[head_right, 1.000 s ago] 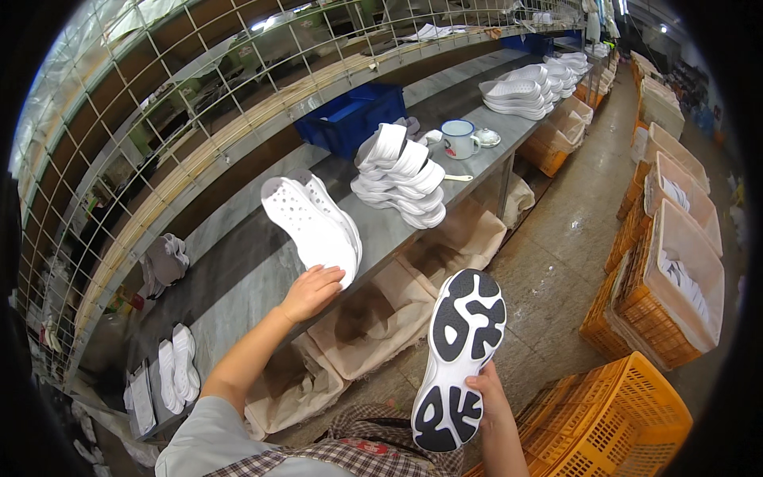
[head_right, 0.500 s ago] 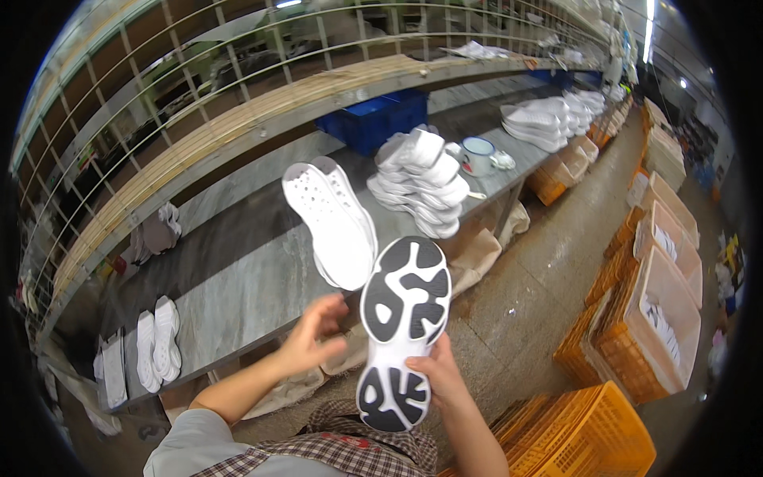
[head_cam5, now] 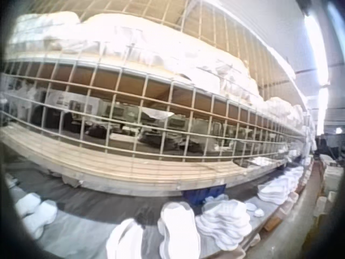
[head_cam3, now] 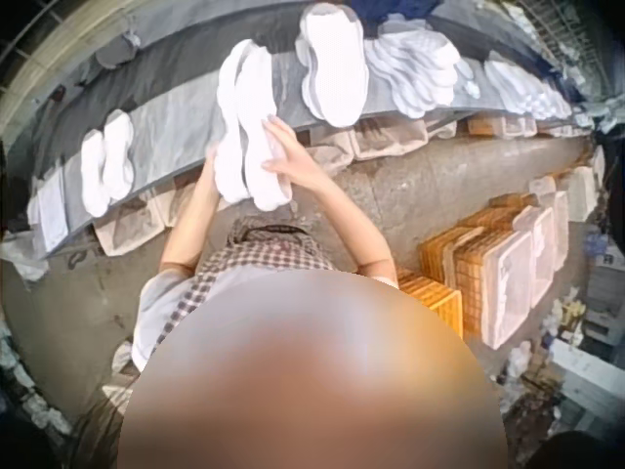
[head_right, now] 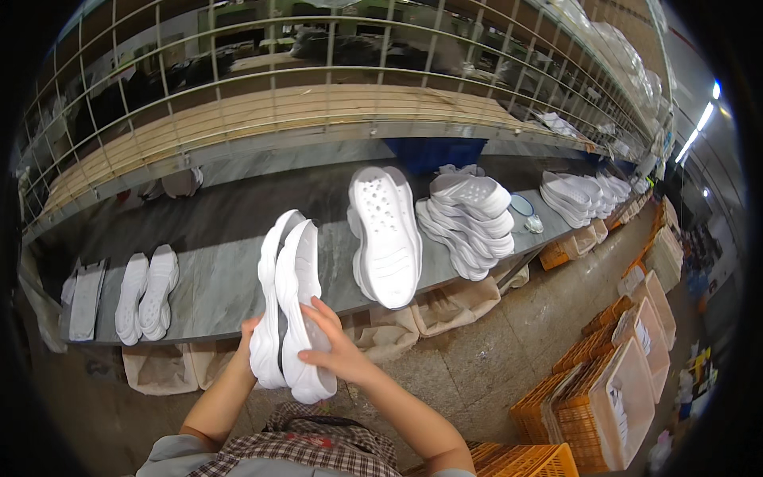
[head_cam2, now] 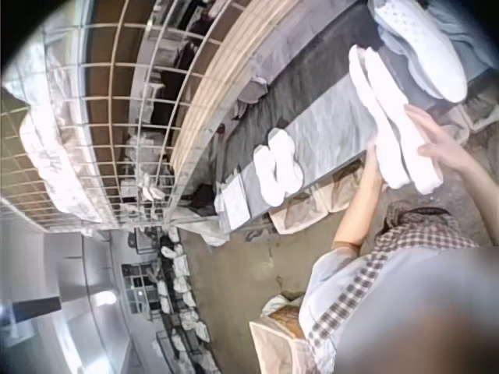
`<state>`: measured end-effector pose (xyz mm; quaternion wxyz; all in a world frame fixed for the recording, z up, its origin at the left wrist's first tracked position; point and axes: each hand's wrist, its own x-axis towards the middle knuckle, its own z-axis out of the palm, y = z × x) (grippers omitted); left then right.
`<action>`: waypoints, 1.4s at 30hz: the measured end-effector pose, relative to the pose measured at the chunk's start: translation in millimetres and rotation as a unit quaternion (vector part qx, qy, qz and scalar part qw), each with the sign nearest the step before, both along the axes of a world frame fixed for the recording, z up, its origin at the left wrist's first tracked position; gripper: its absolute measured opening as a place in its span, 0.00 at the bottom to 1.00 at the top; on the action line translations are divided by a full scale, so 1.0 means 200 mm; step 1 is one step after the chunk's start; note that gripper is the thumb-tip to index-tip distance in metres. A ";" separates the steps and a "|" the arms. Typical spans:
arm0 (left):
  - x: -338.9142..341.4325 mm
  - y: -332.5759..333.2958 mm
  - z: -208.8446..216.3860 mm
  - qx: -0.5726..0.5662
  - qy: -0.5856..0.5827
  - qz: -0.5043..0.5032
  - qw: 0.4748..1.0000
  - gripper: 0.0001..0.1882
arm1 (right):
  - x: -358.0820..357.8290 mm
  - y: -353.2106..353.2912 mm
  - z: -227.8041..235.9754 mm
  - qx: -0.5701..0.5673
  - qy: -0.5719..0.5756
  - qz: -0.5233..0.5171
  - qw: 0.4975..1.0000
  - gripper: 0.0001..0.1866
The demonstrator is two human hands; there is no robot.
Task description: The person walks through a shoe factory area and repeatedly picks up white slip-on shoes from a table and crates. They turn the shoes over to view the soles, compare pairs, and place them back on the table or into crates. The person also briefly uses a pen to point at a document on the table.
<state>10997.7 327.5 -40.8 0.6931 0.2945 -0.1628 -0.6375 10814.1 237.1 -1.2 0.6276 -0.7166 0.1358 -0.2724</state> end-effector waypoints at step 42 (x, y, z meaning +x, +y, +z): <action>0.47 -0.05 -0.01 -0.023 -0.846 -0.033 0.531 0.32 | 0.44 -0.25 -0.19 0.073 0.022 -0.239 0.968 0.27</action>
